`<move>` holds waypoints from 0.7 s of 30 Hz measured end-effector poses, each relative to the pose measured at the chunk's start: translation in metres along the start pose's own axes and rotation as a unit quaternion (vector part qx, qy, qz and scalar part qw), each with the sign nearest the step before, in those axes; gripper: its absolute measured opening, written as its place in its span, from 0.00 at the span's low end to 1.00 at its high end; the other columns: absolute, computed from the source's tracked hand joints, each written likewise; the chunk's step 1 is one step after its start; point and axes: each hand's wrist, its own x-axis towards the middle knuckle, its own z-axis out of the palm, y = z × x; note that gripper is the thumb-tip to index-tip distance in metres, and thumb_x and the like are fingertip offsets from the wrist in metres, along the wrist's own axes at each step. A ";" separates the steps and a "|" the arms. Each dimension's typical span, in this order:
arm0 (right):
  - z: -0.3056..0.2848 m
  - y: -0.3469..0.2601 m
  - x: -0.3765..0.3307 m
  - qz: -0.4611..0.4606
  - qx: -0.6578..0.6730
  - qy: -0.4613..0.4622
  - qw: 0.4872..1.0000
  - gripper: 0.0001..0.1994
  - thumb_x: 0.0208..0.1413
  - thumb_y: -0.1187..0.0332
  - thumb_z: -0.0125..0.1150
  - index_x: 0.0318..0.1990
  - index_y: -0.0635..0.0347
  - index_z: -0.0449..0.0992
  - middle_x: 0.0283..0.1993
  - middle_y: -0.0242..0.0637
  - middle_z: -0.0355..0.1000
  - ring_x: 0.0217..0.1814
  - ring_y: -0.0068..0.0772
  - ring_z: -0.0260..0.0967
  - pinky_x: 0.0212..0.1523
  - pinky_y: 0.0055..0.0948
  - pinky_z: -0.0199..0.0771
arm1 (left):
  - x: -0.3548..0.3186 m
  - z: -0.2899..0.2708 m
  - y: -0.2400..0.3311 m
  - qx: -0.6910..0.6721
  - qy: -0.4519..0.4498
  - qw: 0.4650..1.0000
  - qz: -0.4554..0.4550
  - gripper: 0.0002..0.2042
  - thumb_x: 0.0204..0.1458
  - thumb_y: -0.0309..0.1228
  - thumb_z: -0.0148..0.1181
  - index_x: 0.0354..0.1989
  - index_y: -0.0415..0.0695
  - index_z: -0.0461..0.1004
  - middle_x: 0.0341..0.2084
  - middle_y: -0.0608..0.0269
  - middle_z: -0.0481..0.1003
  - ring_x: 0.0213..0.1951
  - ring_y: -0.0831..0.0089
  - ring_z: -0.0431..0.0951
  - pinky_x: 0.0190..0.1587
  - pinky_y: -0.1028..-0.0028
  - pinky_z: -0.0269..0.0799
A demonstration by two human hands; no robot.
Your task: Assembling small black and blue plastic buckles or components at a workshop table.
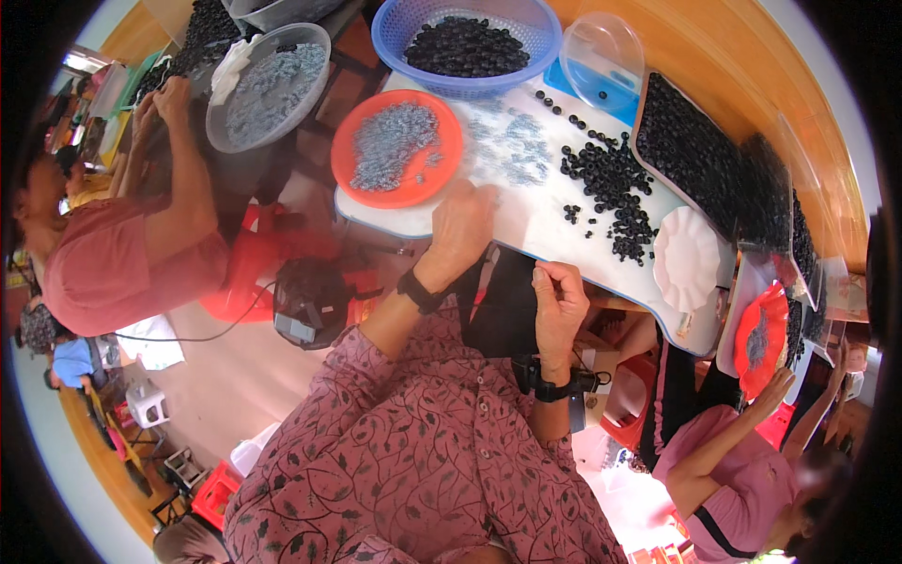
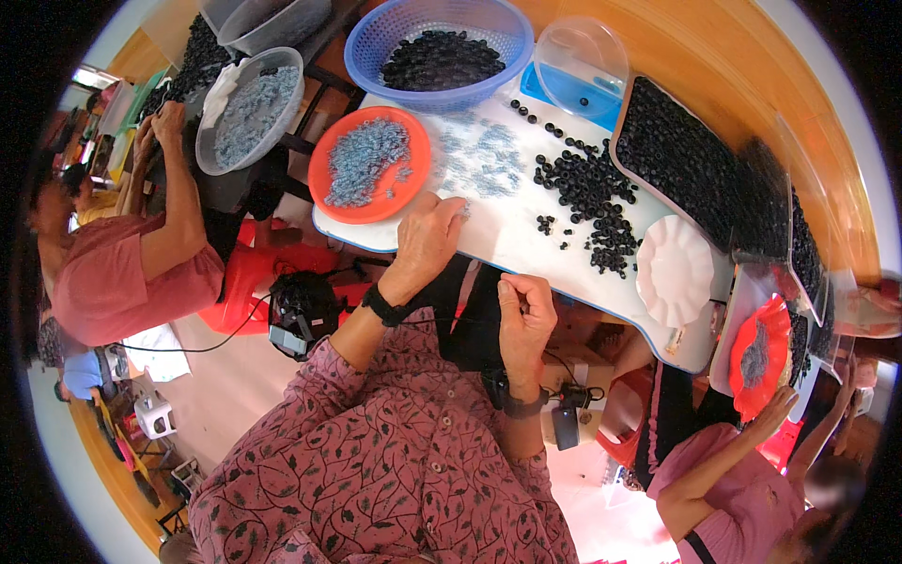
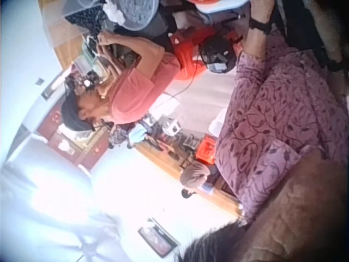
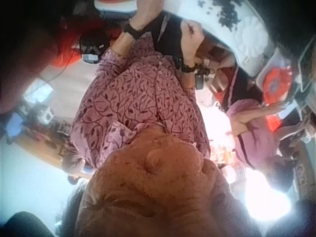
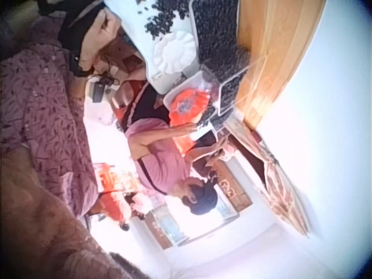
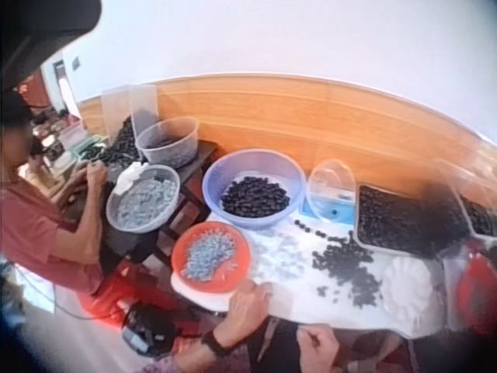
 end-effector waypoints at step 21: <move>-0.001 0.009 0.000 0.014 -0.011 -0.003 1.000 0.03 0.55 0.77 0.63 0.36 0.65 0.78 0.35 0.32 0.72 0.35 0.21 0.67 0.37 0.20 0.67 | 0.002 0.000 0.007 -0.042 -0.002 0.999 -0.028 0.07 0.47 0.31 0.64 0.34 0.45 0.77 0.29 0.49 0.70 0.31 0.48 0.75 0.32 0.56 0.72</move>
